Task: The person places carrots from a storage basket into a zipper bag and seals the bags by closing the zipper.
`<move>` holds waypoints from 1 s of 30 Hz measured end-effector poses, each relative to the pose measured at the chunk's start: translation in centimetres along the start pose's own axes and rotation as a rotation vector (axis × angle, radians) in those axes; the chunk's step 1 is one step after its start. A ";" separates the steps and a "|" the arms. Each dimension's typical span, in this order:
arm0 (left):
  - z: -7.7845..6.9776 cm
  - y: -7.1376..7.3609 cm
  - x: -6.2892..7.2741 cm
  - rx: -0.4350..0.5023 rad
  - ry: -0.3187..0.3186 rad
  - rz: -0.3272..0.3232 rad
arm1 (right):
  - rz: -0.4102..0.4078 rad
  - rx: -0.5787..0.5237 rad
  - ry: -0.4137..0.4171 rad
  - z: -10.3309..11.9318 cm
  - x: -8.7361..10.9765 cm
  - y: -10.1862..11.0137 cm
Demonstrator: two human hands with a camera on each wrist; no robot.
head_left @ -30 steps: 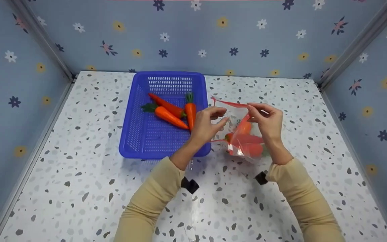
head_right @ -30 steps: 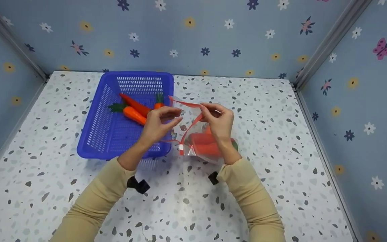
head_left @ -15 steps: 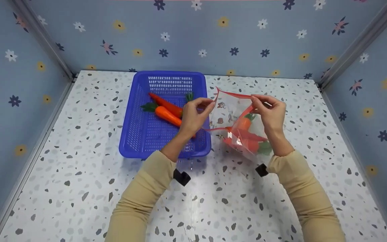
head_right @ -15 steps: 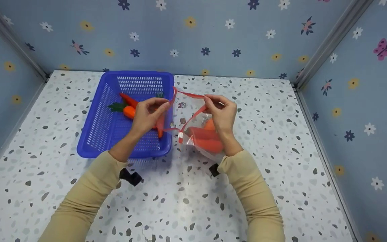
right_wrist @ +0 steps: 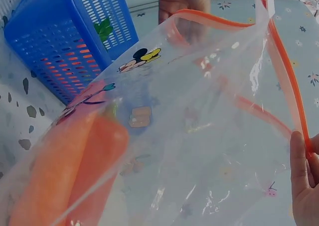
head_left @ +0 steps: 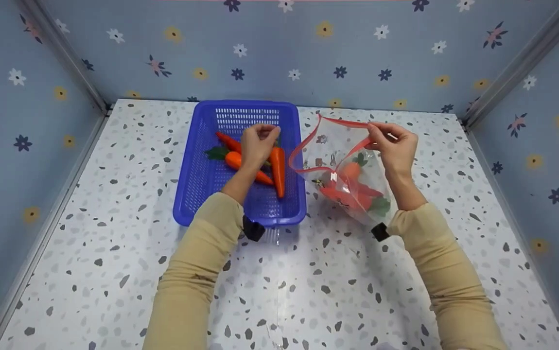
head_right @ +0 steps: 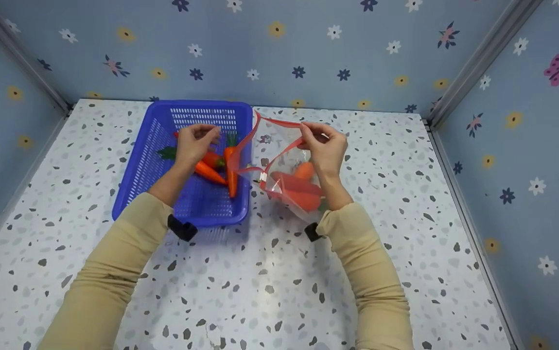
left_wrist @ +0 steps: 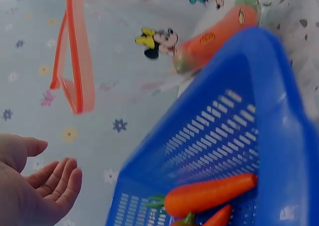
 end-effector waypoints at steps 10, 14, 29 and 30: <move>3.0 2.0 -2.8 -0.094 0.412 -0.089 | -0.025 0.054 -0.026 0.1 -0.9 -0.1; 5.0 2.7 -3.9 -0.059 0.588 -0.170 | -0.028 0.049 -0.035 -0.1 -0.9 -0.2; 28.5 2.5 -15.2 -0.215 0.859 -0.218 | -0.006 0.084 0.053 -0.8 -0.7 -0.5; 28.8 2.4 -15.1 -0.191 0.869 -0.219 | -0.003 0.092 0.065 -0.9 -0.7 -0.5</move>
Point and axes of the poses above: each hand's wrist, its own x-axis away from the middle knuckle, its own y-axis out of the back of the hand, z = x × y, the point moved 1 cm from there along -x, towards the middle knuckle, and after that the axes turned 2 degrees about x, right-handed, at the moved point
